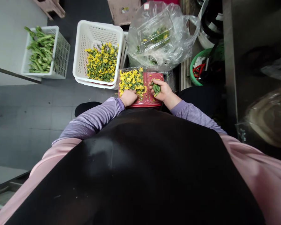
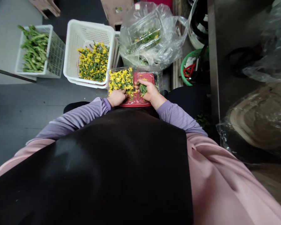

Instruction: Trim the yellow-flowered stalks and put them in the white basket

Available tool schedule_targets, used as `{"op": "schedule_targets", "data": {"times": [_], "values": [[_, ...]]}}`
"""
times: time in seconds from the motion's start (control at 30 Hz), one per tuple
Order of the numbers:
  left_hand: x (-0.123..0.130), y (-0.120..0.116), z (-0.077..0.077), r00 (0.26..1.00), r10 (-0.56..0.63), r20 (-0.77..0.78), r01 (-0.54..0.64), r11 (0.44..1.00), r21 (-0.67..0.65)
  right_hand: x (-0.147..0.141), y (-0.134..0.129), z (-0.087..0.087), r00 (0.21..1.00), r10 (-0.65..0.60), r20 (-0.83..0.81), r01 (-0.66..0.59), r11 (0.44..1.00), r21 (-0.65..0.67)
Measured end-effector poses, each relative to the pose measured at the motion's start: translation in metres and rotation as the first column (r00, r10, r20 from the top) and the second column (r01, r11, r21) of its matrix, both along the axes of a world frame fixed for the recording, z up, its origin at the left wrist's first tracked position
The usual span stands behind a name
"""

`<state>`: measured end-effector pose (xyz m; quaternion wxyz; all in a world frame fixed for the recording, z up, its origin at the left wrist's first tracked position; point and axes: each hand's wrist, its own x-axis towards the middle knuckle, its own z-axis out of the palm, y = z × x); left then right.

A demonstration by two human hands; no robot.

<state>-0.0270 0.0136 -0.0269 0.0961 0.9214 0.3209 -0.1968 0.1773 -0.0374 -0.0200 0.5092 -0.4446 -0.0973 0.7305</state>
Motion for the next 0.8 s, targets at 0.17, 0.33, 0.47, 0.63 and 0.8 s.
{"op": "schedule_targets", "data": {"times": [0.17, 0.33, 0.47, 0.63, 0.8], "values": [[0.014, 0.003, 0.003, 0.986, -0.145, -0.087, 0.143, 0.989, -0.033, -0.002, -0.004, 0.001, 1.0, 0.013, -0.008, -0.013, 0.999, -0.04], [0.005, 0.011, 0.002, 0.996, 0.046, 0.083, -0.042, 0.998, -0.04, -0.003, -0.005, -0.002, 0.998, 0.044, 0.05, -0.044, 0.999, -0.011], [-0.009, 0.024, -0.001, 0.843, 0.359, 0.401, -0.27, 0.927, -0.262, -0.01, -0.005, -0.005, 0.979, 0.106, 0.172, -0.11, 0.994, 0.012], [-0.015, 0.036, 0.013, 0.558, 0.692, 0.458, -0.362, 0.7, -0.616, -0.025, -0.005, -0.005, 0.921, 0.172, 0.349, -0.197, 0.98, 0.037], [-0.006, 0.034, 0.038, 0.418, 0.827, 0.376, -0.359, 0.531, -0.768, -0.033, -0.004, -0.004, 0.873, 0.215, 0.438, -0.278, 0.957, 0.085]]}}
